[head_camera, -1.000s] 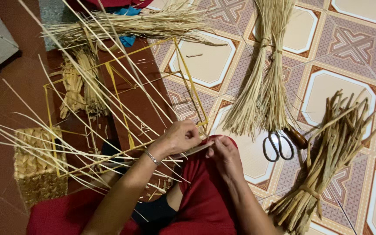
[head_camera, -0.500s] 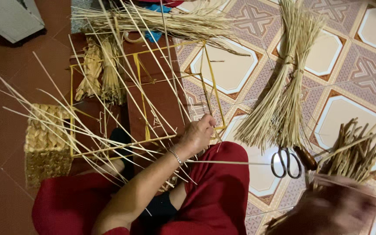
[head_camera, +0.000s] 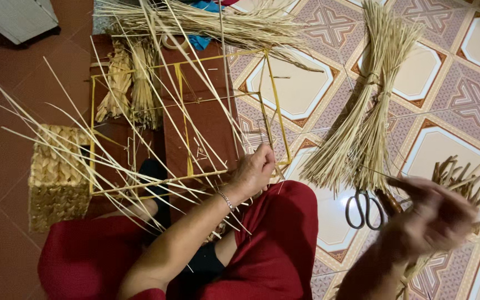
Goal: The person weaves thin dried plant strips into a rectangular basket frame. They repeatedly insert and pull strips through the frame, adjusting alignment by hand. Bundles of strips and a pair of scissors are visible nearby.
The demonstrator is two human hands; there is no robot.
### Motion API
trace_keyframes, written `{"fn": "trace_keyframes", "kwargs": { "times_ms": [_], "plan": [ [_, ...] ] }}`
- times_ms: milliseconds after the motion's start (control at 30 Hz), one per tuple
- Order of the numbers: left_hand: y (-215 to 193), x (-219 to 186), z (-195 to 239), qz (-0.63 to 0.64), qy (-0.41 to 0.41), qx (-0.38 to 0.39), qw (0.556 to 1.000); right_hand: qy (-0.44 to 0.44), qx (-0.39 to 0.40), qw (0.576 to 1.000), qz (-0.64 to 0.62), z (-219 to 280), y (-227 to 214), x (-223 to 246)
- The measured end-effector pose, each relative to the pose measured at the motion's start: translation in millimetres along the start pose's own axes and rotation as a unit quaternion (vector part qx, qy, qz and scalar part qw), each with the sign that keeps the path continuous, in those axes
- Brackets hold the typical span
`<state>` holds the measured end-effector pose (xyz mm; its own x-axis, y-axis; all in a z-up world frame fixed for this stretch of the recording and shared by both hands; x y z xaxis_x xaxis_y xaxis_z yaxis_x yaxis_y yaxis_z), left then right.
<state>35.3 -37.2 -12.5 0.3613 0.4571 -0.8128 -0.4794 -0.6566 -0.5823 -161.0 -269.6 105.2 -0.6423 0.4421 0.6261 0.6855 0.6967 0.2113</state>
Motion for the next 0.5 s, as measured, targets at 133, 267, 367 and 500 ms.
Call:
{"fn": "trace_keyframes", "kwargs": {
  "times_ms": [133,267,367,500],
  "plan": [
    [0,6,-1,0.068,-0.019,-0.009,0.997,0.045,0.138,0.989,-0.017,-13,71,-12],
    [2,9,-6,0.024,0.064,-0.049,0.996,0.070,0.236,0.968,0.050,-21,122,-9],
    [8,20,-8,0.079,0.034,-0.032,0.996,0.051,0.288,0.953,0.073,-28,153,-5],
    [4,16,-9,-0.027,0.057,-0.034,0.997,0.050,0.328,0.941,0.063,-22,178,-16]
  ]
}}
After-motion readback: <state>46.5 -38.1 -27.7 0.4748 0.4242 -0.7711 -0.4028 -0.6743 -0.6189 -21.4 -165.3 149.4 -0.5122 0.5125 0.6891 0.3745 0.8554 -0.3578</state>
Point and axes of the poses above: each hand's wrist, its own z-axis away from the middle knuckle, its own y-axis out of the palm, x = y × z, the point moved 6 cm from there along -z, towards the middle knuckle, and after that the axes turned 8 degrees about -z, right-handed, at the moved point
